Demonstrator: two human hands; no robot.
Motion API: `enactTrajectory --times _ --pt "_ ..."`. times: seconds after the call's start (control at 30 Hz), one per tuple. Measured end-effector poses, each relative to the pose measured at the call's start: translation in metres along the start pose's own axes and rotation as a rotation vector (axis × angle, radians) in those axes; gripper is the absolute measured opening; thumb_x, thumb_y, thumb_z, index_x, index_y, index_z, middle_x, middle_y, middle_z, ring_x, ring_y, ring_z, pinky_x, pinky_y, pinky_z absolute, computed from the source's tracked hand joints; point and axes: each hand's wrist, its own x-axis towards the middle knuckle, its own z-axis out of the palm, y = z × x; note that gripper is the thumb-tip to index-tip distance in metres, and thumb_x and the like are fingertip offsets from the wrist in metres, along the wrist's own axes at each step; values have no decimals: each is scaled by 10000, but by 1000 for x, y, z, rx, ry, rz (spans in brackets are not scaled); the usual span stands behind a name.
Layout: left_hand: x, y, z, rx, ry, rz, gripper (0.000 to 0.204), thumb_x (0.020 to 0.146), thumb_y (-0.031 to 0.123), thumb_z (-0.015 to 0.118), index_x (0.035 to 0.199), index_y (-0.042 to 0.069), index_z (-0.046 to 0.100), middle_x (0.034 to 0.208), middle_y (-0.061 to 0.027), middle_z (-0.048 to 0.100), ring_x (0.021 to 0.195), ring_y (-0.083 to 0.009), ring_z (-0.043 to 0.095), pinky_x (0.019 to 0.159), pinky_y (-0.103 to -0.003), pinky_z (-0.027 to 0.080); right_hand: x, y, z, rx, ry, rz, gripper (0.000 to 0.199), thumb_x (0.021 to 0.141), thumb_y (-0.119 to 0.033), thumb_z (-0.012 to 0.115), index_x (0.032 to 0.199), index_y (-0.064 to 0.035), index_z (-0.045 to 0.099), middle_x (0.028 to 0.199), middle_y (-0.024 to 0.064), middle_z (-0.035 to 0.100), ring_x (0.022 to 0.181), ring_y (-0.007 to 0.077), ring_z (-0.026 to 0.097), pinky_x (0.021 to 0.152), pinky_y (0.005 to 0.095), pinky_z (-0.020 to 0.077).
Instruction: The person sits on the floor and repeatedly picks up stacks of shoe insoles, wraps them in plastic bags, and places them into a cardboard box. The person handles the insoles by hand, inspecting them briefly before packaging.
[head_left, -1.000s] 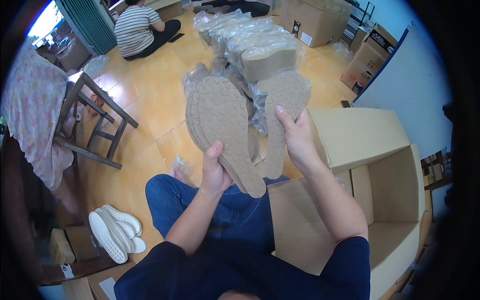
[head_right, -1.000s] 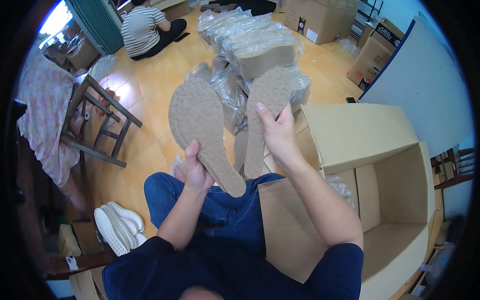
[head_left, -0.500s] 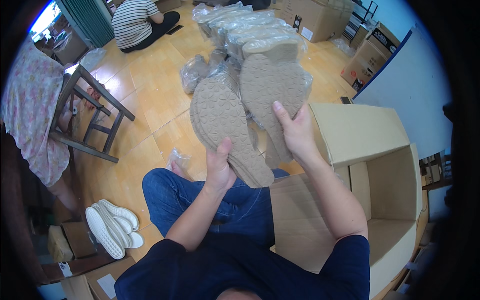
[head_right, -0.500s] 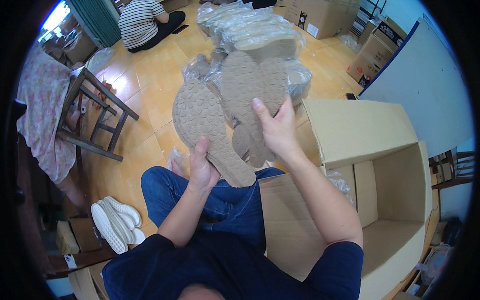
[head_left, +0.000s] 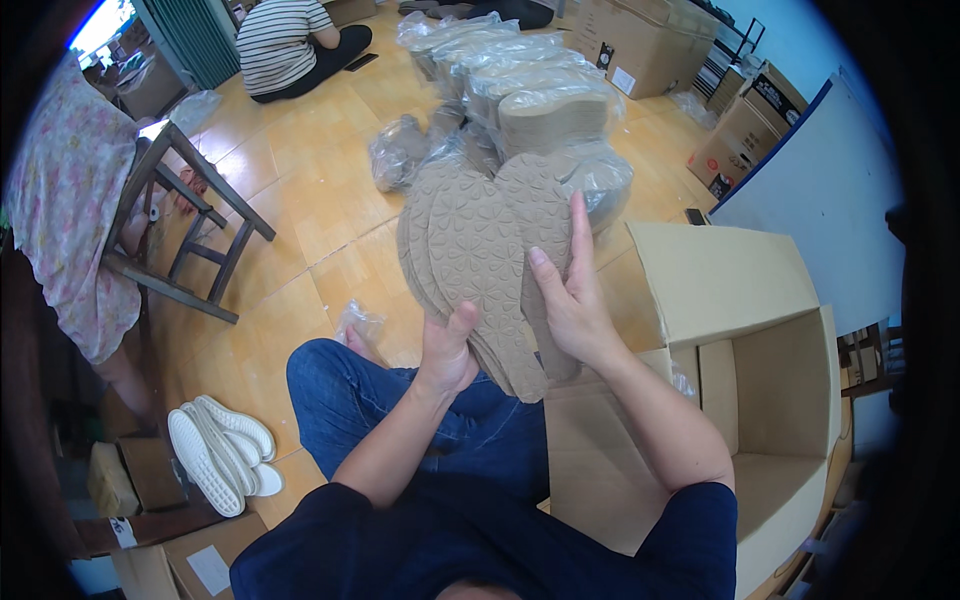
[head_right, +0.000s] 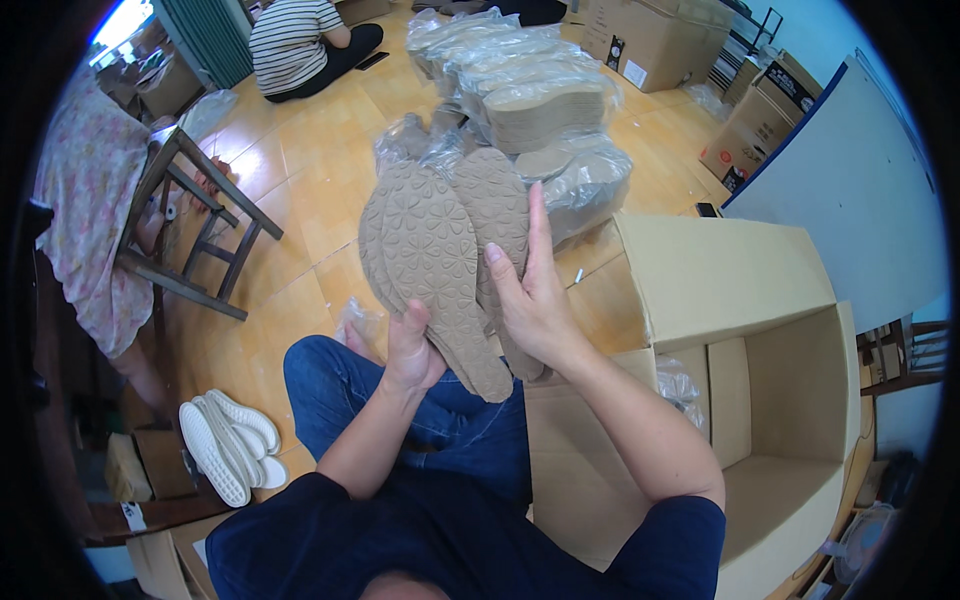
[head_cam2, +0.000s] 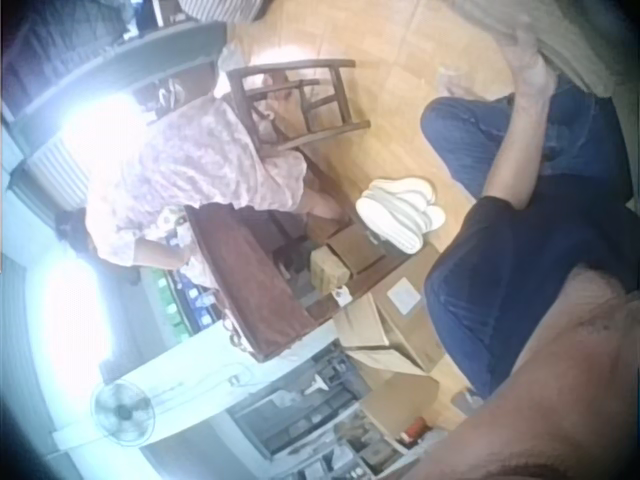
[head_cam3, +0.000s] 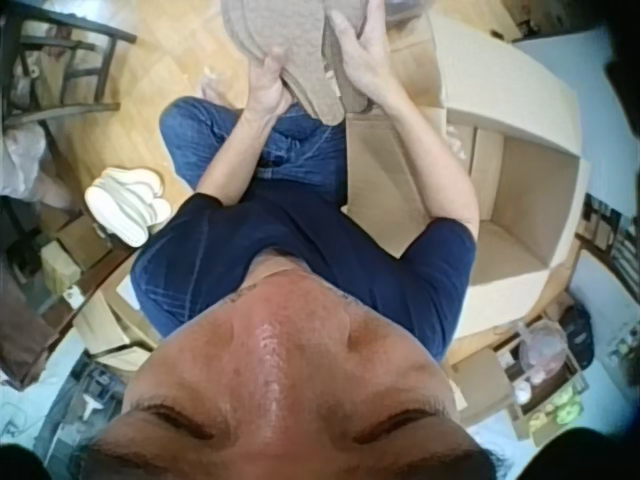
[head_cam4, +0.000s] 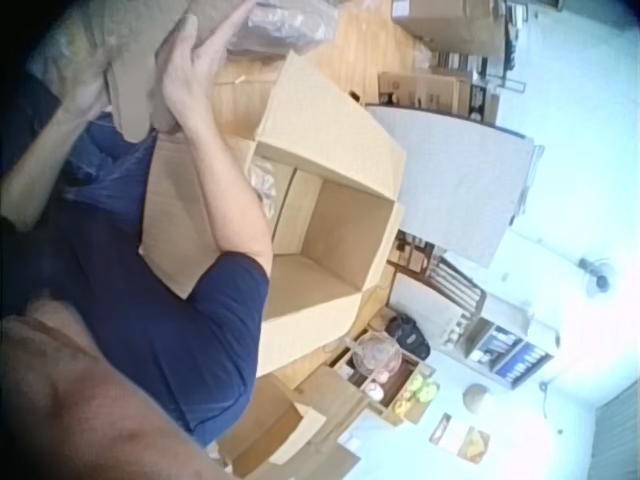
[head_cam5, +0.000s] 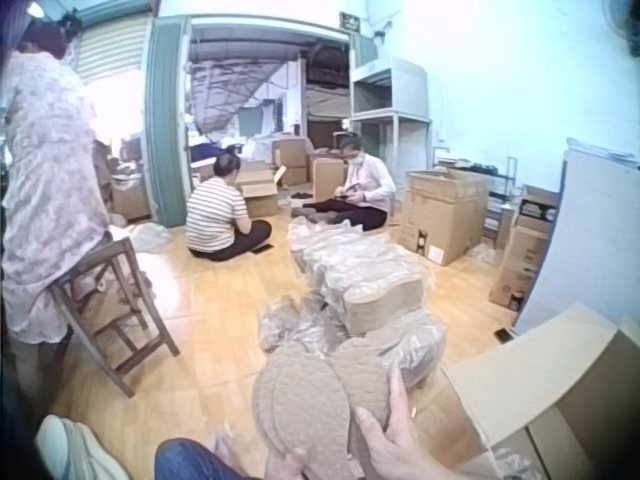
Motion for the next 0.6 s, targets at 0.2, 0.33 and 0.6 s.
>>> enactTrajectory --times 0.2,0.33,0.6 --pt "0 -2 -6 -19 33 -49 767 837 458 705 1402 50 386 1333 -90 525 1221 -233 524 1036 -399 443 6 -4 -14 -210 -30 47 389 967 -149 504 1331 -11 490 1344 237 481 1268 336 471 1066 372 352" --pt "1 -3 -10 -71 11 -10 645 863 307 724 1373 62 416 1316 -88 533 1184 -211 548 1002 -364 467 -5 -11 -9 -311 -190 89 368 916 -254 612 1204 -24 605 1234 226 547 1164 345 541 992 382 420" --pt "2 5 -7 -84 145 -65 629 913 376 594 1397 34 384 1326 -140 526 1155 -241 566 977 -384 480 1 0 -2 124 -163 192 444 879 -231 692 1207 30 544 1189 164 589 1129 234 546 973 348 430"
